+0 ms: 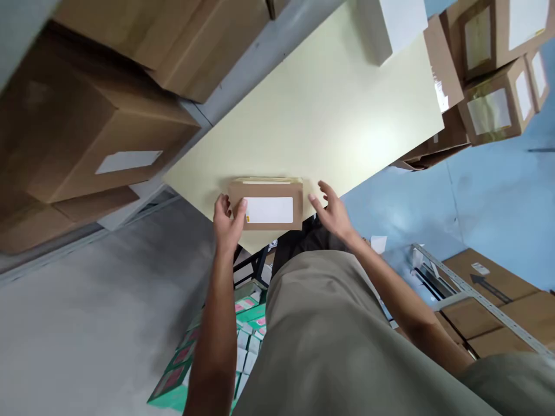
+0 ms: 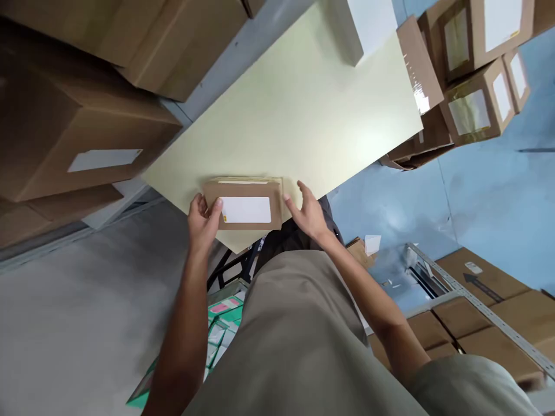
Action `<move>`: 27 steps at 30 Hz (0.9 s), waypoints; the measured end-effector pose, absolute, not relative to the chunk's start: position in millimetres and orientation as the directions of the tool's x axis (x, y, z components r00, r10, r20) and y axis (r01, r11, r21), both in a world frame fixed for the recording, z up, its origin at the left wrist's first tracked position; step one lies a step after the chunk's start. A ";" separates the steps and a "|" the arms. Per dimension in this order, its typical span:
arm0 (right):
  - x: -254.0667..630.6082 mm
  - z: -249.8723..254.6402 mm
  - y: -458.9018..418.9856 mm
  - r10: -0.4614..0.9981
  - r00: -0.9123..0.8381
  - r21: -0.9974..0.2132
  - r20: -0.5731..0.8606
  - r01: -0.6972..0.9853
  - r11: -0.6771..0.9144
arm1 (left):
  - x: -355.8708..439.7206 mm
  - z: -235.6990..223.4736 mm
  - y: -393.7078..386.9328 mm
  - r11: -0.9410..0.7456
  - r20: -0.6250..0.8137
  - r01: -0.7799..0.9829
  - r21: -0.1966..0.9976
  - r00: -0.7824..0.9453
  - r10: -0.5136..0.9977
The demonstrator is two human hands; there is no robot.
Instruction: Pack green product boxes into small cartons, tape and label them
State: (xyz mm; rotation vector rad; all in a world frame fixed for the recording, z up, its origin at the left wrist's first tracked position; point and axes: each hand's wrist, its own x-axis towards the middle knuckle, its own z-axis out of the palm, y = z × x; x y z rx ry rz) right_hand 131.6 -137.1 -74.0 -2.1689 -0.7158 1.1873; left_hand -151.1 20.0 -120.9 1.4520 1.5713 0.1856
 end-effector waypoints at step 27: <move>142.6 -42.5 -84.8 0.733 0.317 -0.711 -0.602 0.206 -0.673 | -82.2 -77.3 26.0 0.300 -0.478 0.501 0.812 0.275 0.834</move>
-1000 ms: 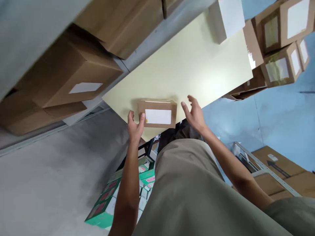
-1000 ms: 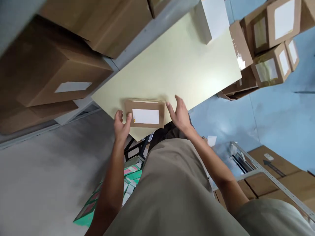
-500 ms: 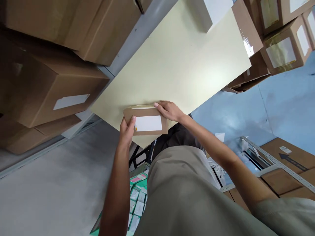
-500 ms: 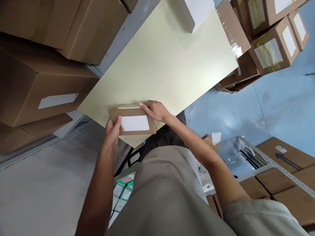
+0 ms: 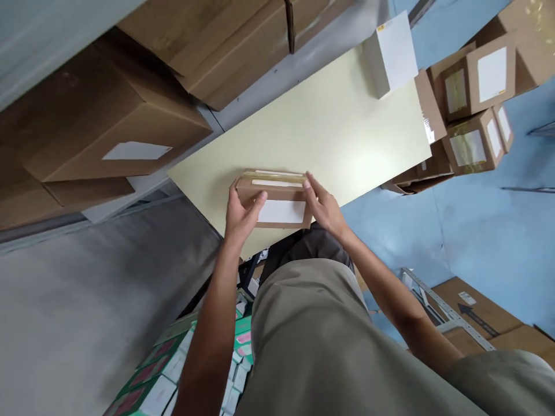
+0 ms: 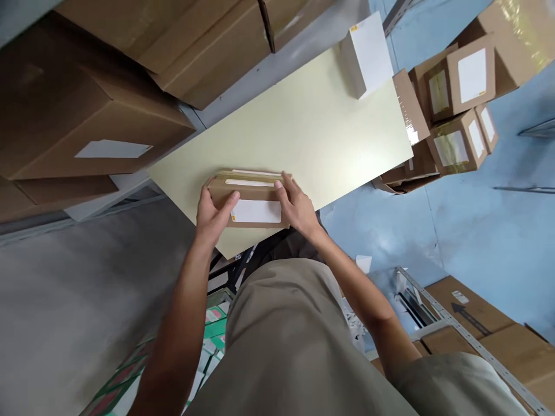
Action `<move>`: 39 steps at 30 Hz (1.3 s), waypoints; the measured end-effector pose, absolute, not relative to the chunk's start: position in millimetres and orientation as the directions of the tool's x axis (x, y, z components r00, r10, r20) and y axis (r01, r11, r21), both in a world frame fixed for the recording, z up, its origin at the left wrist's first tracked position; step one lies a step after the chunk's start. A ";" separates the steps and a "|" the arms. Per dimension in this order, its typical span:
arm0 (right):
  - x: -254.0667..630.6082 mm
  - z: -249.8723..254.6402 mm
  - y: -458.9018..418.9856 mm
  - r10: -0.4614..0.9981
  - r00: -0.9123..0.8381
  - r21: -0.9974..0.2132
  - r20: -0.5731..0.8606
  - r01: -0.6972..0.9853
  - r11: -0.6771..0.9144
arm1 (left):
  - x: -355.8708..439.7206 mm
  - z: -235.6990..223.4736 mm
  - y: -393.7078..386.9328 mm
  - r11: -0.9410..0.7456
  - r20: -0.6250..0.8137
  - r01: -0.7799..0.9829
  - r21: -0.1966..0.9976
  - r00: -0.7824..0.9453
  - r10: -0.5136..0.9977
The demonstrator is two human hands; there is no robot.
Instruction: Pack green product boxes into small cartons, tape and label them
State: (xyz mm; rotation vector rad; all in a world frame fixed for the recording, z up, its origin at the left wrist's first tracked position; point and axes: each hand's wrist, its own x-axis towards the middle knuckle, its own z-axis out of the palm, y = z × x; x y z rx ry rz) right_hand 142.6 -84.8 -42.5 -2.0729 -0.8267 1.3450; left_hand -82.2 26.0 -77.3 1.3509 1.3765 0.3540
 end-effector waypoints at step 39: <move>378.6 -122.8 -88.0 0.889 0.006 -0.638 -0.458 0.694 -0.334 | 119.2 -99.0 -35.8 0.461 -0.578 0.800 0.383 -0.182 0.796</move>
